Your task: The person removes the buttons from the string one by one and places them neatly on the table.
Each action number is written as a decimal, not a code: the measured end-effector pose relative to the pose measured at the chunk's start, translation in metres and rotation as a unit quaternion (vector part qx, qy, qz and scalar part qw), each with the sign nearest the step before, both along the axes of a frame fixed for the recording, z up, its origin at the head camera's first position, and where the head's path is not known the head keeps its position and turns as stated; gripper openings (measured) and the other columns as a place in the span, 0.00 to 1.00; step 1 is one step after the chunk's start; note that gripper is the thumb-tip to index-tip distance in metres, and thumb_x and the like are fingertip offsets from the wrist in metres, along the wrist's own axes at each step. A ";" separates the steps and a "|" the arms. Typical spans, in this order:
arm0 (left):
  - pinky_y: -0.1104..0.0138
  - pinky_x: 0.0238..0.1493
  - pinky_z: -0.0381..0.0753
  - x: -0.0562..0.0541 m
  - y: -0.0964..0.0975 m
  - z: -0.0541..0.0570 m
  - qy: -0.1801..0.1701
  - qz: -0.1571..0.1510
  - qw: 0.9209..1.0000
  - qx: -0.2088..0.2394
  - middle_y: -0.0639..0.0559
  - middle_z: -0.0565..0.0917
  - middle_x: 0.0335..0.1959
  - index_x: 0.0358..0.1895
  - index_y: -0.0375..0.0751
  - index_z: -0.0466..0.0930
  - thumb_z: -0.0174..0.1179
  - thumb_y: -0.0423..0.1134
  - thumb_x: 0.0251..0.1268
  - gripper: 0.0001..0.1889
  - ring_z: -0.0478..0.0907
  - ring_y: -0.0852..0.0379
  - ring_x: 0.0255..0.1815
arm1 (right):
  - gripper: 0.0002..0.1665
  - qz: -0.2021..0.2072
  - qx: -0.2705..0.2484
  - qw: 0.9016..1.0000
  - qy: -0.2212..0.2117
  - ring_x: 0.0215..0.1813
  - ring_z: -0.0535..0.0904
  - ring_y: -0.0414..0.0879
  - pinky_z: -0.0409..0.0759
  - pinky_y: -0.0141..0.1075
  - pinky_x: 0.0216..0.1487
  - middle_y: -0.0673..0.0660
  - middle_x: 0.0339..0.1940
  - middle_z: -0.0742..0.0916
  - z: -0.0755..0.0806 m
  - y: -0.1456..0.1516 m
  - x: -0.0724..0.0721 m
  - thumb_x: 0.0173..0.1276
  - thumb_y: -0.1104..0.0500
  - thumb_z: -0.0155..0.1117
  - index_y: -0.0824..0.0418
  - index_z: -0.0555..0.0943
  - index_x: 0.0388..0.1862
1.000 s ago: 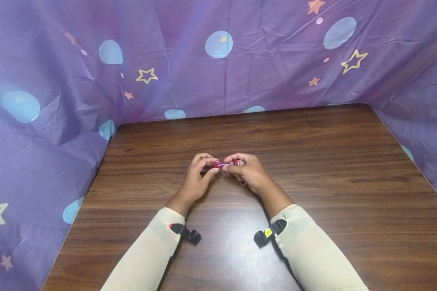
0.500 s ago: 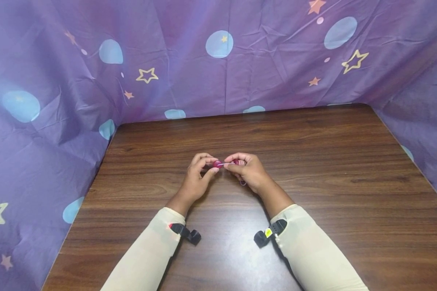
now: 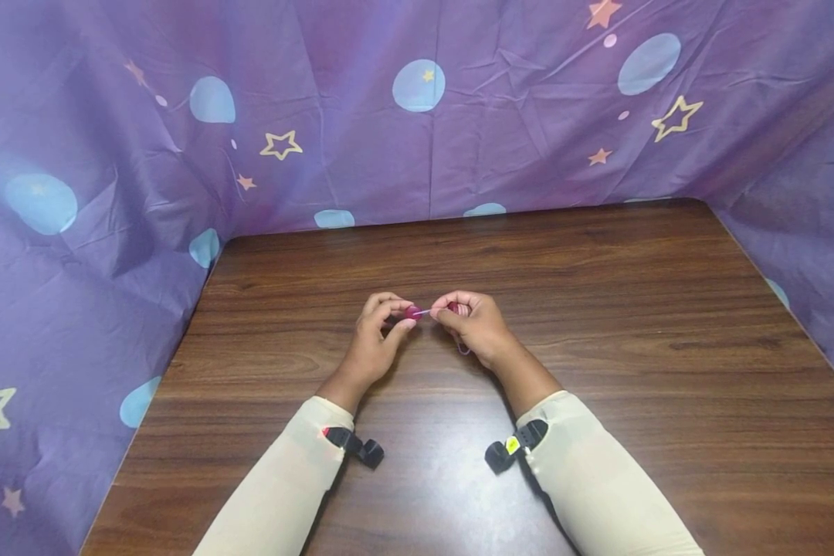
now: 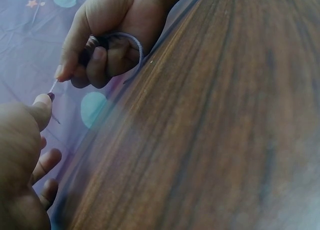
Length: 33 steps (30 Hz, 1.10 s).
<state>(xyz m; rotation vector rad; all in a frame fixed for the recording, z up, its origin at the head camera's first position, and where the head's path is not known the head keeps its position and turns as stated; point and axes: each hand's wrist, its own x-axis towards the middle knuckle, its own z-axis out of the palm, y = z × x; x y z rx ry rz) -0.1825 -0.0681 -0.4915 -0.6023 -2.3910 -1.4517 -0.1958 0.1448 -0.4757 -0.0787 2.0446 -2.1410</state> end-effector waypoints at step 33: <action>0.31 0.78 0.49 0.001 -0.002 0.005 -0.074 0.171 0.982 -0.027 0.38 0.76 0.74 0.55 0.44 0.89 0.72 0.40 0.71 0.13 0.73 0.37 0.77 | 0.16 -0.030 -0.038 0.999 -0.010 0.22 0.72 0.34 0.70 0.25 0.24 0.41 0.20 0.82 0.000 0.001 -0.003 0.74 0.70 0.69 0.50 0.87 0.32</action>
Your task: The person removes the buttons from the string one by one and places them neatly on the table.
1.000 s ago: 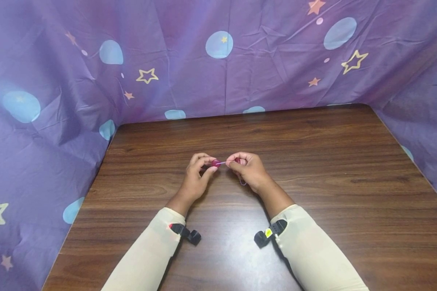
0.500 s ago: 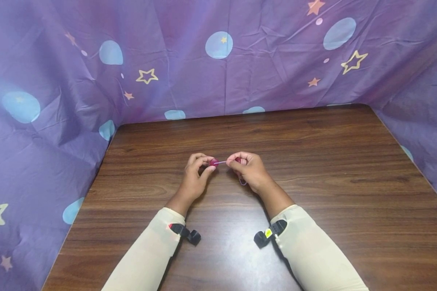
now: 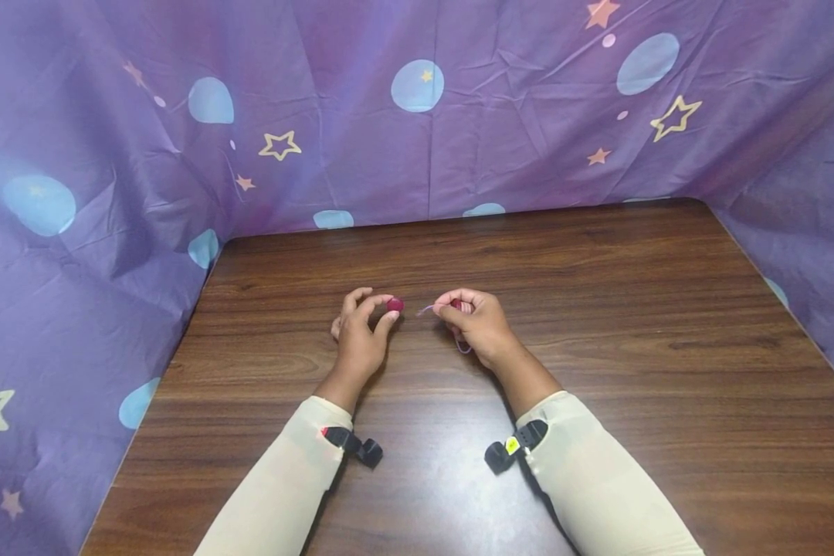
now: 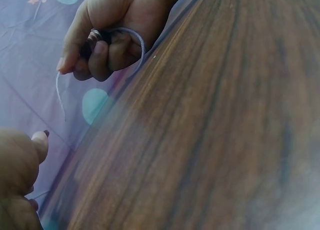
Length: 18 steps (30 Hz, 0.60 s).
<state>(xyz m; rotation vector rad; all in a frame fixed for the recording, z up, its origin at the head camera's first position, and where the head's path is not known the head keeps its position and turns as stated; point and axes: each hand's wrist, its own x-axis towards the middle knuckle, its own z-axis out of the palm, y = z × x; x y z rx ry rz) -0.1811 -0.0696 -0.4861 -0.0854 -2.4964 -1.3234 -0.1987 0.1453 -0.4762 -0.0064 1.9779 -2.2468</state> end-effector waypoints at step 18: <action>0.28 0.84 0.47 -0.006 -0.003 -0.013 -0.004 0.013 1.000 -0.015 0.37 0.72 0.82 0.56 0.48 0.92 0.73 0.40 0.69 0.14 0.59 0.25 0.87 | 0.19 0.016 -0.075 0.997 0.001 0.22 0.73 0.35 0.71 0.25 0.23 0.44 0.23 0.84 -0.002 0.002 0.001 0.69 0.78 0.65 0.53 0.86 0.43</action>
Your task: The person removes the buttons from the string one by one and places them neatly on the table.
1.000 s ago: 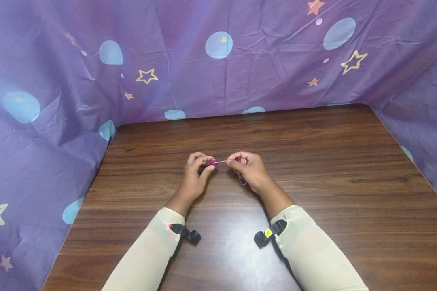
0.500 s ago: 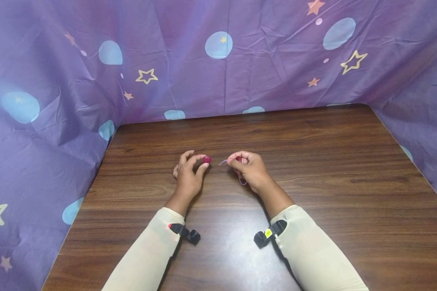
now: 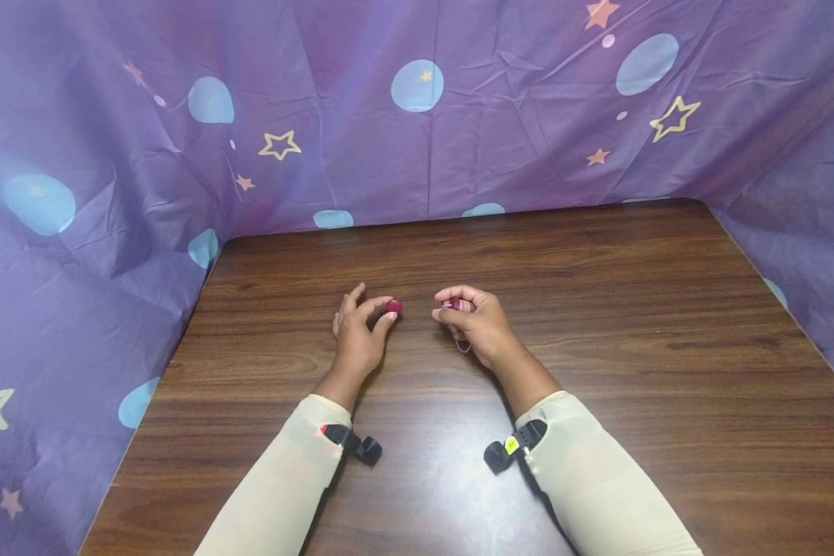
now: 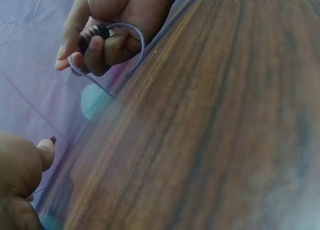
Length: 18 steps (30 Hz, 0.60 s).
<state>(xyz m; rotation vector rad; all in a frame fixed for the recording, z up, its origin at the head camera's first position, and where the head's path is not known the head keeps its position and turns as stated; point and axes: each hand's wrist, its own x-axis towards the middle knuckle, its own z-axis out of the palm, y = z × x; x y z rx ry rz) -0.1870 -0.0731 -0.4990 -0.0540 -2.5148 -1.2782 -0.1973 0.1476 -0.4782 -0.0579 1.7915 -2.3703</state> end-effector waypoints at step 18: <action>0.32 0.83 0.48 0.001 0.002 0.011 -0.061 0.022 0.998 -0.024 0.37 0.75 0.80 0.58 0.48 0.92 0.72 0.41 0.70 0.15 0.57 0.30 0.88 | 0.07 0.020 -0.041 0.999 0.001 0.26 0.77 0.38 0.65 0.25 0.22 0.47 0.31 0.87 0.003 -0.004 -0.001 0.86 0.67 0.54 0.58 0.68 0.53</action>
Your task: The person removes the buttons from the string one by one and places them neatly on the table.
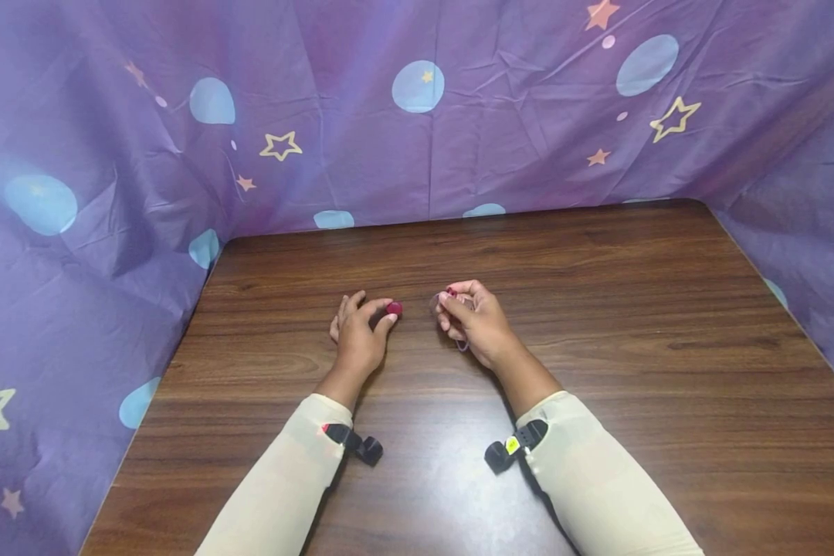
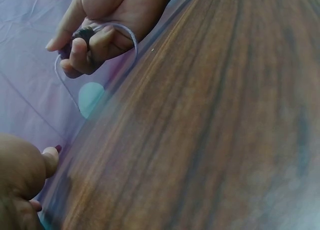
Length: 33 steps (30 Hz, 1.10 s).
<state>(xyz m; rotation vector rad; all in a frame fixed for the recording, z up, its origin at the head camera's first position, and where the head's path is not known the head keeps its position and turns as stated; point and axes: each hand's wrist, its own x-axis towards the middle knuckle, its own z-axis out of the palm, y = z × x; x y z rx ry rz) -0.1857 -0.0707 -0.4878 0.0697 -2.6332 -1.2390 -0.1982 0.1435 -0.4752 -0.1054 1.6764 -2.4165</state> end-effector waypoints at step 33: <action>0.34 0.82 0.50 0.001 0.002 0.001 -0.015 0.001 0.999 -0.041 0.37 0.73 0.81 0.58 0.48 0.93 0.73 0.41 0.69 0.15 0.55 0.31 0.89 | 0.08 -0.011 0.028 0.999 -0.016 0.25 0.75 0.37 0.73 0.24 0.23 0.45 0.28 0.85 0.000 0.002 0.000 0.83 0.68 0.60 0.58 0.75 0.54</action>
